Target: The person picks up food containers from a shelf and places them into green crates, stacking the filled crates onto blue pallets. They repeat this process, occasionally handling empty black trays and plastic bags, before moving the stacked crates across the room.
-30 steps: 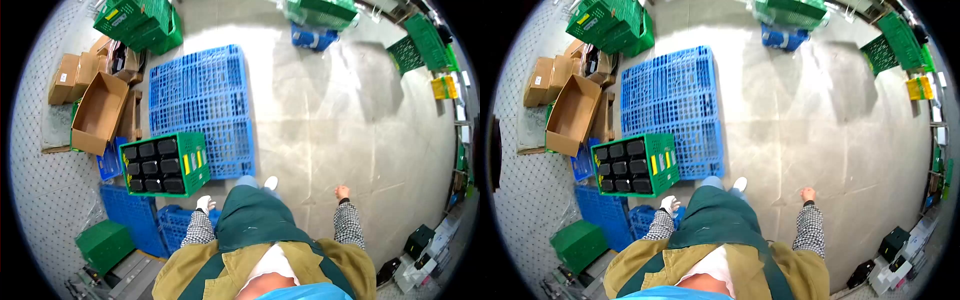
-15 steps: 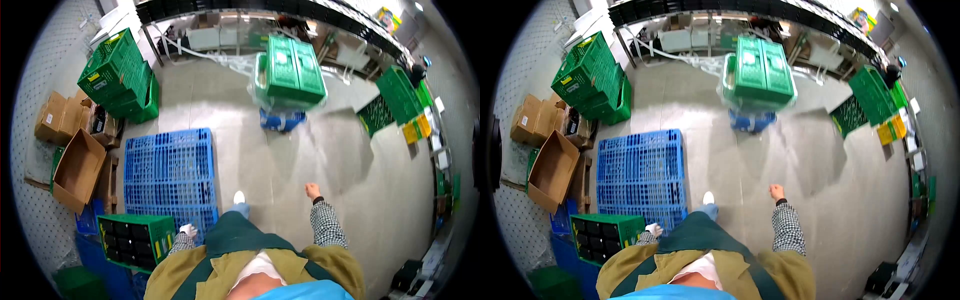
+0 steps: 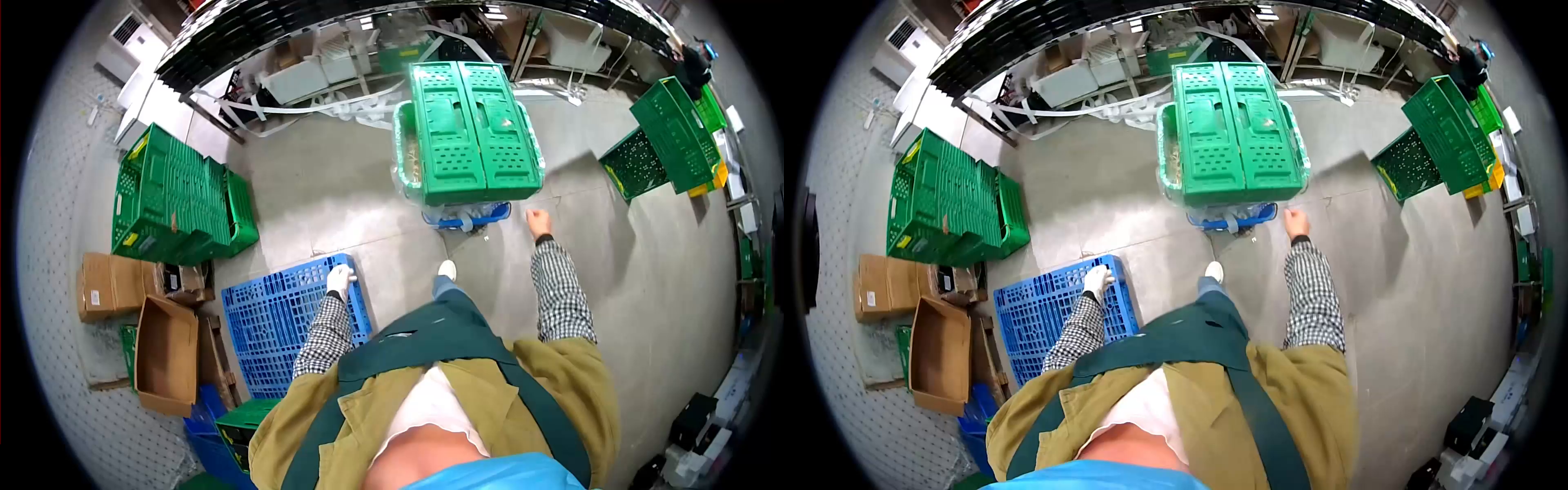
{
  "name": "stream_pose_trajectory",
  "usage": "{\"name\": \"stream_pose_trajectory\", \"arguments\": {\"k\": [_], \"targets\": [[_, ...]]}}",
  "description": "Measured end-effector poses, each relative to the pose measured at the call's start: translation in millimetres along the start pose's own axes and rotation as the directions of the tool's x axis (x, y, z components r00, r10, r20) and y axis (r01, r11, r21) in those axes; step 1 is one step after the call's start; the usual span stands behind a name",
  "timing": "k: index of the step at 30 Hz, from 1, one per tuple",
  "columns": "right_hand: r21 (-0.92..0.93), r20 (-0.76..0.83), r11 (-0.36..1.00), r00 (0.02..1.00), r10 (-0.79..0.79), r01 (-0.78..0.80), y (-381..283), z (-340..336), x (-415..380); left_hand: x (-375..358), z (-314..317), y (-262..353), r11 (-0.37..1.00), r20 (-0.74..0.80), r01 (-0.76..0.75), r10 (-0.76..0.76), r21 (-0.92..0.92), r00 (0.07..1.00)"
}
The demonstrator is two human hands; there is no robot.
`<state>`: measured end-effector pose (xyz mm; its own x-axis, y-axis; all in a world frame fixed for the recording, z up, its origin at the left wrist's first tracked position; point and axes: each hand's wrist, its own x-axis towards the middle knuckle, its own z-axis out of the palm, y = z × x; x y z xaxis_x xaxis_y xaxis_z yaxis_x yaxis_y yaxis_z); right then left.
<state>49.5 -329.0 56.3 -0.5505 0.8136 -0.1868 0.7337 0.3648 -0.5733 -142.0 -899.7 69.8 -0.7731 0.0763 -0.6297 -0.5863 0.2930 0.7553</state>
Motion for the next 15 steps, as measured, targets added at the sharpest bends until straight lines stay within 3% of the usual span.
{"name": "stream_pose_trajectory", "arguments": {"k": [1,4,5,8,11,13,15], "targets": [[0.021,-0.01,1.0,1.0,-0.011,0.012,-25.8,5.1,27.3,20.9,19.4,20.1,0.998,0.027,-0.027,0.029,-0.055,0.999],[0.05,-0.019,0.998,0.999,-0.045,0.046,-94.3,37.4,101.5,62.3,70.3,97.8,0.985,0.119,-0.143,0.132,0.093,0.984],[0.064,0.042,0.996,0.997,-0.068,0.065,-114.1,44.5,122.8,79.2,85.7,118.7,0.972,0.137,-0.209,0.193,0.108,0.971],[-0.023,0.043,0.999,0.998,-0.044,0.045,-171.4,68.9,173.5,102.7,127.3,198.1,0.942,0.181,-0.327,0.309,0.079,0.934],[-0.049,0.071,0.999,0.998,-0.002,0.005,-203.1,97.5,228.2,159.1,183.9,269.6,0.768,0.414,-0.558,0.418,0.315,0.809],[-0.084,0.147,0.996,0.988,0.045,-0.033,-199.6,128.9,251.4,193.9,240.0,310.1,0.666,0.618,-0.66,0.367,0.348,0.695],[-0.18,0.173,0.981,0.98,0.101,-0.069,-222.2,114.9,258.4,218.2,310.0,352.5,0.518,0.786,-0.778,0.284,0.356,0.549]]}}
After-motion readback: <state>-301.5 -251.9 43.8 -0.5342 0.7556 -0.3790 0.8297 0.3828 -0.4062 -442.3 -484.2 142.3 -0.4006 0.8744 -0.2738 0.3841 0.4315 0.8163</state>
